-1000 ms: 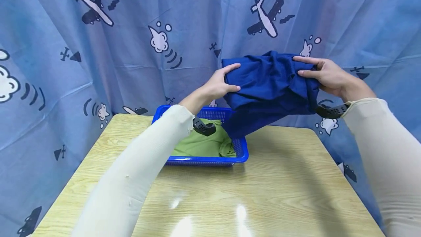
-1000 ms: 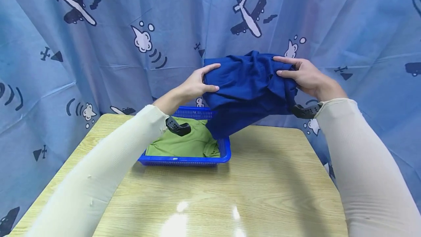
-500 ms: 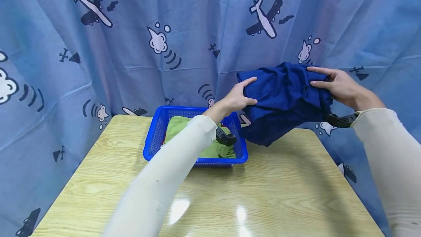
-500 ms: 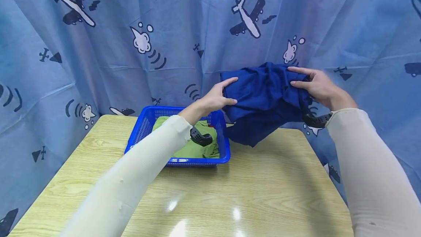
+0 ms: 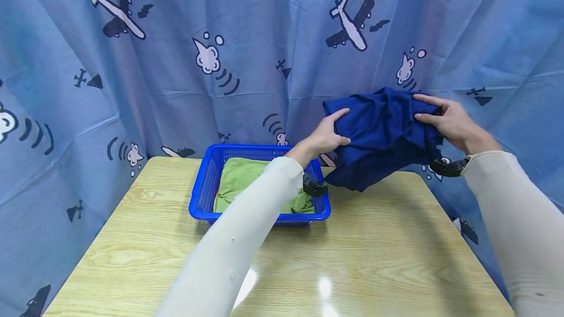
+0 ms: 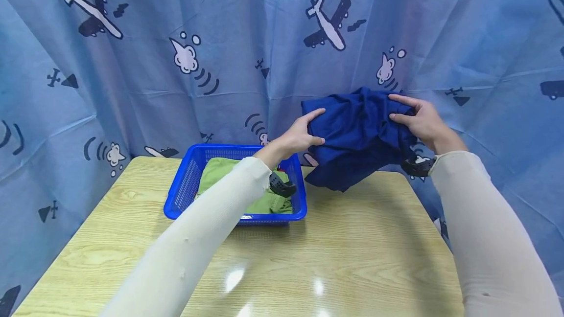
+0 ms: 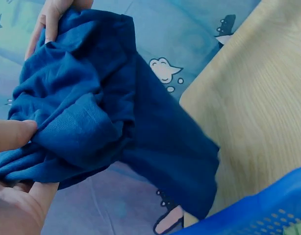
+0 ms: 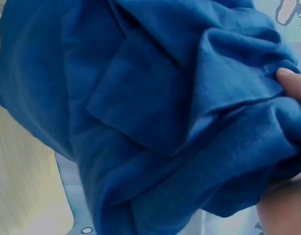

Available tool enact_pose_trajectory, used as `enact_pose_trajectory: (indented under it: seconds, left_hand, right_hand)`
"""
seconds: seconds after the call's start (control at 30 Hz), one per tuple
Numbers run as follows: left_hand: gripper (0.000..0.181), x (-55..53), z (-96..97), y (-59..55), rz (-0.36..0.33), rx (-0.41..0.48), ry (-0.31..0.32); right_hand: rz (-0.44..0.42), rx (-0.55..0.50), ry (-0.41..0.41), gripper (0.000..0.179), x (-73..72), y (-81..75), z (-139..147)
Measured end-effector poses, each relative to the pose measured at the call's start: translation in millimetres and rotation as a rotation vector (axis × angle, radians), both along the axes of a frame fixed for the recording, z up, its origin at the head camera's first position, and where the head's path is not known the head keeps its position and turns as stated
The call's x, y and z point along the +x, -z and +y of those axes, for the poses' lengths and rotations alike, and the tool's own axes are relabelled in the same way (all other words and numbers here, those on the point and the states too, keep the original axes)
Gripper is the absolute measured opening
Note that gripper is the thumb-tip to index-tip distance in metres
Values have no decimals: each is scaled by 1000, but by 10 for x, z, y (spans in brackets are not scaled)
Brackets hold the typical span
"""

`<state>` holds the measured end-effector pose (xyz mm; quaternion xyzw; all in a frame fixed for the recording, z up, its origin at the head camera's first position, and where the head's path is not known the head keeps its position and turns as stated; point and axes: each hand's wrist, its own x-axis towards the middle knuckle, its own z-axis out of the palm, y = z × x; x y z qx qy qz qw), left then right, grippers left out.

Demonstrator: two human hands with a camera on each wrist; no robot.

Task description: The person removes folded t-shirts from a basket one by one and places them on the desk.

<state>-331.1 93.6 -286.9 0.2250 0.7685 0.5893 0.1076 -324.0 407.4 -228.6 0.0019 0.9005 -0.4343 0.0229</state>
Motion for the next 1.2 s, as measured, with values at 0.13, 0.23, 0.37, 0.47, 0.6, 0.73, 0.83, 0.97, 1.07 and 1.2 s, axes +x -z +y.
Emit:
enact_pose_trajectory:
  seconds: [0.13,0.23,0.37,0.47,0.6,0.73,0.83,0.97,1.07,1.2]
  left_hand:
    - [81,3,79,113,-20,-7,-21]
    - [79,4,113,289,-51,-26,-31]
    - [79,10,140,529,-84,-80,-34]
    - [78,24,159,647,-95,-112,-20]
    - [77,53,177,730,-114,-136,5]
    - [77,71,193,793,-147,-167,5]
    - [77,86,200,840,-167,-190,8]
    - [74,103,217,894,-171,-233,24]
    - [73,115,238,925,-127,-293,33]
    - [74,164,281,971,-35,-407,36]
  right_hand:
    - [12,-14,17,66,-21,143,7]
    - [-29,45,-1,65,-17,339,23]
    - [-100,95,-39,66,10,678,81]
    - [-123,87,-48,66,34,906,147]
    - [-140,69,-47,66,62,1103,200]
    - [-149,63,-58,66,72,1214,204]
    - [-151,77,-63,66,62,1293,211]
    - [-159,108,-69,65,51,1404,225]
    - [-171,121,-74,65,56,1462,224]
    - [-174,123,-67,64,88,1549,232]
